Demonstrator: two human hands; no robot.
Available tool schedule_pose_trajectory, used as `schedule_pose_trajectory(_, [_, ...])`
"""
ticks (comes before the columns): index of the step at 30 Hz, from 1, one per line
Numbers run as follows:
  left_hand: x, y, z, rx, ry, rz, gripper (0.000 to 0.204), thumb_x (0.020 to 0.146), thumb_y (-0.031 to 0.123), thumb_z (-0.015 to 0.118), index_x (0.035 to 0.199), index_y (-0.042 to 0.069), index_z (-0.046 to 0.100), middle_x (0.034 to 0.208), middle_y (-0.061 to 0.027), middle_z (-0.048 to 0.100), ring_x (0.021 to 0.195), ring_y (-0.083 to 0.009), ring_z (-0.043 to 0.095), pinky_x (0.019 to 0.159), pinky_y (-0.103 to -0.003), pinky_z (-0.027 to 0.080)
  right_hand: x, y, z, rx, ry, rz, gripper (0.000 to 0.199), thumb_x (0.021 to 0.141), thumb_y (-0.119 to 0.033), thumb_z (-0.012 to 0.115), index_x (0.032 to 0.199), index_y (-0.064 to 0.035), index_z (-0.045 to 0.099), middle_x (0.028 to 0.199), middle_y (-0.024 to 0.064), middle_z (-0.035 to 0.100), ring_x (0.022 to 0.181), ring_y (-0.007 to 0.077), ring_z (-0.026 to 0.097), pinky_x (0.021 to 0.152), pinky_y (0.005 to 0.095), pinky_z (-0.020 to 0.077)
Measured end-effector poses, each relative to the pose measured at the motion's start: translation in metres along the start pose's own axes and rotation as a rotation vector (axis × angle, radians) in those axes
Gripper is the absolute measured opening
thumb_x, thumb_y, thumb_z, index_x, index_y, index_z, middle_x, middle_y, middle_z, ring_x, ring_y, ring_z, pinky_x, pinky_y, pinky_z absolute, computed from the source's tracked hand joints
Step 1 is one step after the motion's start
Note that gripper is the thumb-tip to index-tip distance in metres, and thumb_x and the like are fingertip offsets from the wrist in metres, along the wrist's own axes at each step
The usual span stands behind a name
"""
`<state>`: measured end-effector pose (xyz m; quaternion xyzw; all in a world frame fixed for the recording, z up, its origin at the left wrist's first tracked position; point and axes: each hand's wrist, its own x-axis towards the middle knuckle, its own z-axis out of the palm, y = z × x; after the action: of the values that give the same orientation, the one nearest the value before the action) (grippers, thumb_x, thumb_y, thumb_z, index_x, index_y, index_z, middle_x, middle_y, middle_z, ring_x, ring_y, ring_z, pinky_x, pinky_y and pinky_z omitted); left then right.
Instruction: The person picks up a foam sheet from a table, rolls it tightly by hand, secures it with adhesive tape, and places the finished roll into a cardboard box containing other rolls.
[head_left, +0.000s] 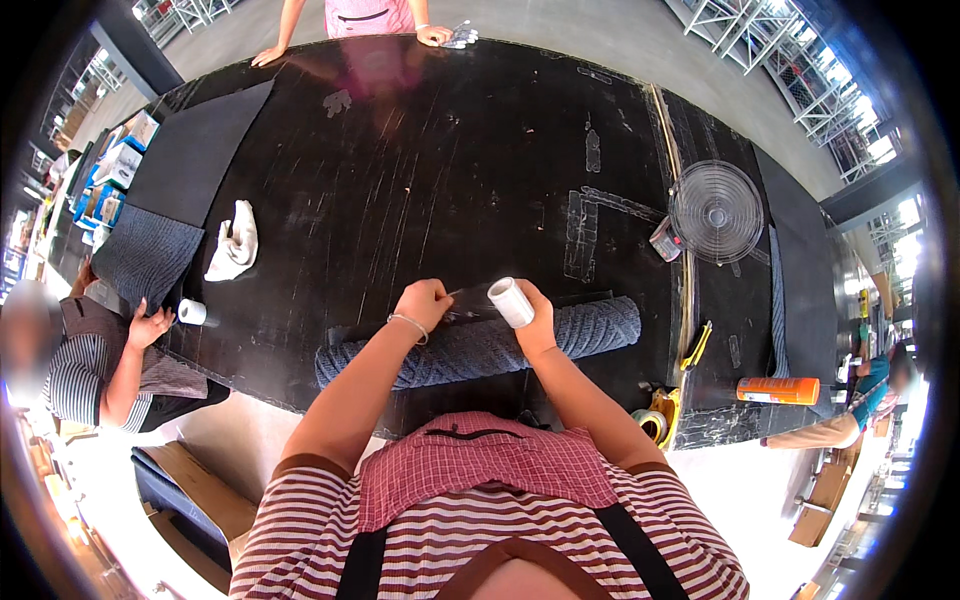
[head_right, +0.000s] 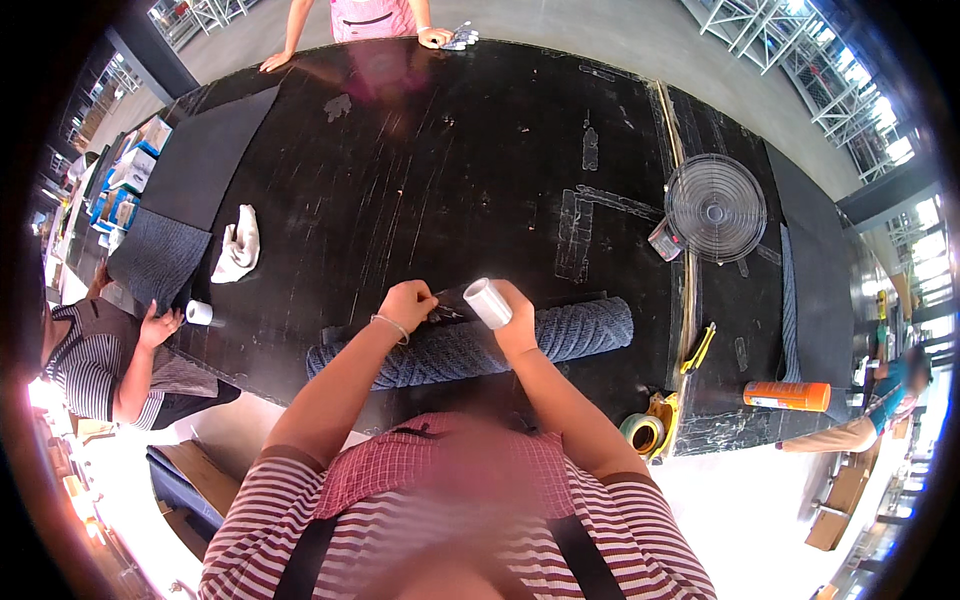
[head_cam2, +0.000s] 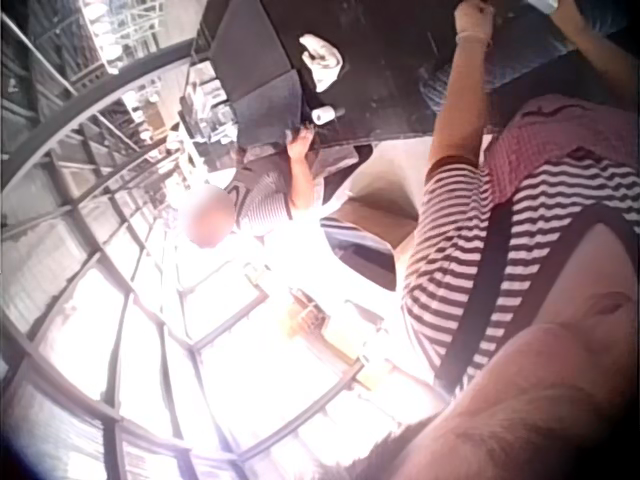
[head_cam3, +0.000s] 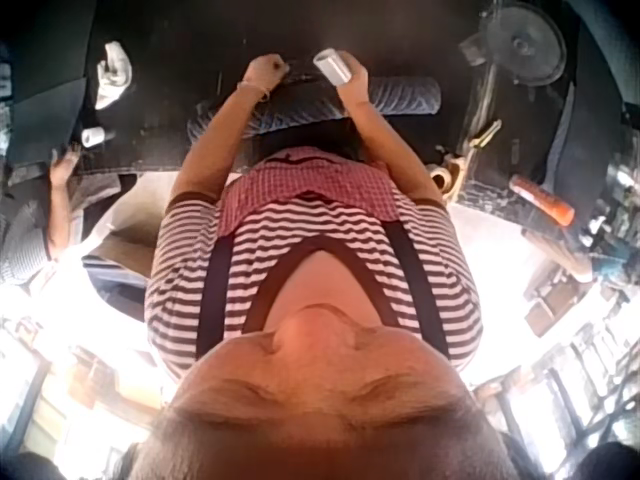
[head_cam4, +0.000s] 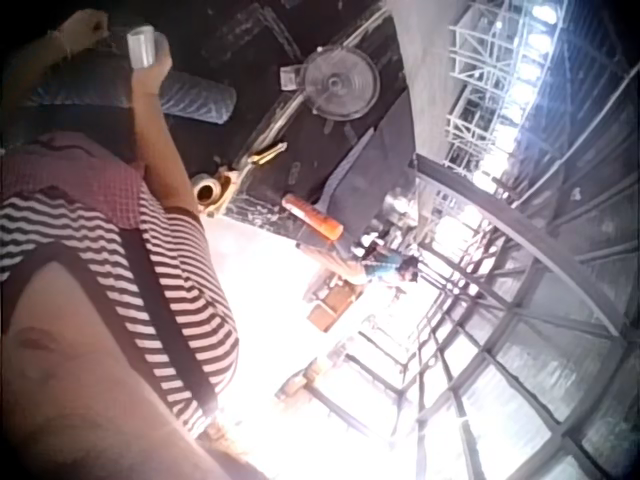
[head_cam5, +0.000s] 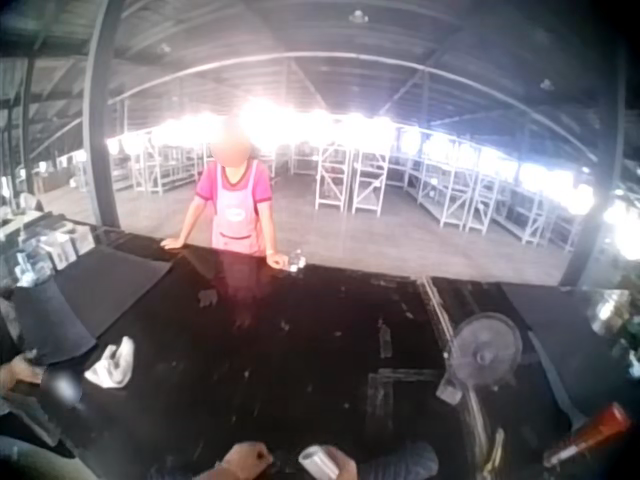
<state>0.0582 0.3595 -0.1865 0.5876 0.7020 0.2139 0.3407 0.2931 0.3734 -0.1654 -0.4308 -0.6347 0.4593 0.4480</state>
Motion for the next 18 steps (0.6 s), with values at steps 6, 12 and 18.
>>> schedule_pose_trajectory(6, [0.022, 0.004, 0.012, -0.311, -0.123, -0.279, 0.008, 0.091, -0.002, 0.064, 0.097, 0.000, 0.070, 0.085, -0.0125, 0.070, 0.069, -0.0192, 0.073, 0.064, -0.031, 0.059, -0.015, 0.000, -0.002, 0.082, -0.077, 0.054, 0.034, 0.089, -0.005, 0.073, 0.122, -0.0011, 0.064, 0.109, 0.0052, 0.071, 0.104, 0.0122, 0.067, 0.093, 0.0271, 0.0509])
schedule_pose_trajectory(12, [0.026, -0.017, 0.036, -0.280, -0.155, 0.034, 0.008, 0.088, 0.006, 0.071, 0.095, 0.003, 0.074, 0.094, -0.0125, 0.072, 0.084, -0.0207, 0.072, 0.074, -0.032, 0.059, -0.026, -0.003, -0.004, 0.056, -0.035, 0.027, 0.035, 0.081, -0.007, 0.079, 0.115, -0.0023, 0.068, 0.102, 0.0105, 0.075, 0.098, 0.0165, 0.072, 0.086, 0.0302, 0.0547])
schedule_pose_trajectory(18, [0.015, 0.005, 0.021, 0.115, -0.098, 0.335, 0.015, 0.084, 0.020, 0.077, 0.093, 0.007, 0.078, 0.110, -0.0117, 0.070, 0.089, -0.0278, 0.069, 0.084, -0.039, 0.056, -0.036, -0.013, -0.007, -0.020, -0.040, -0.026, 0.032, 0.081, -0.010, 0.078, 0.110, -0.0022, 0.070, 0.100, 0.0117, 0.075, 0.094, 0.0210, 0.074, 0.084, 0.0326, 0.0558])
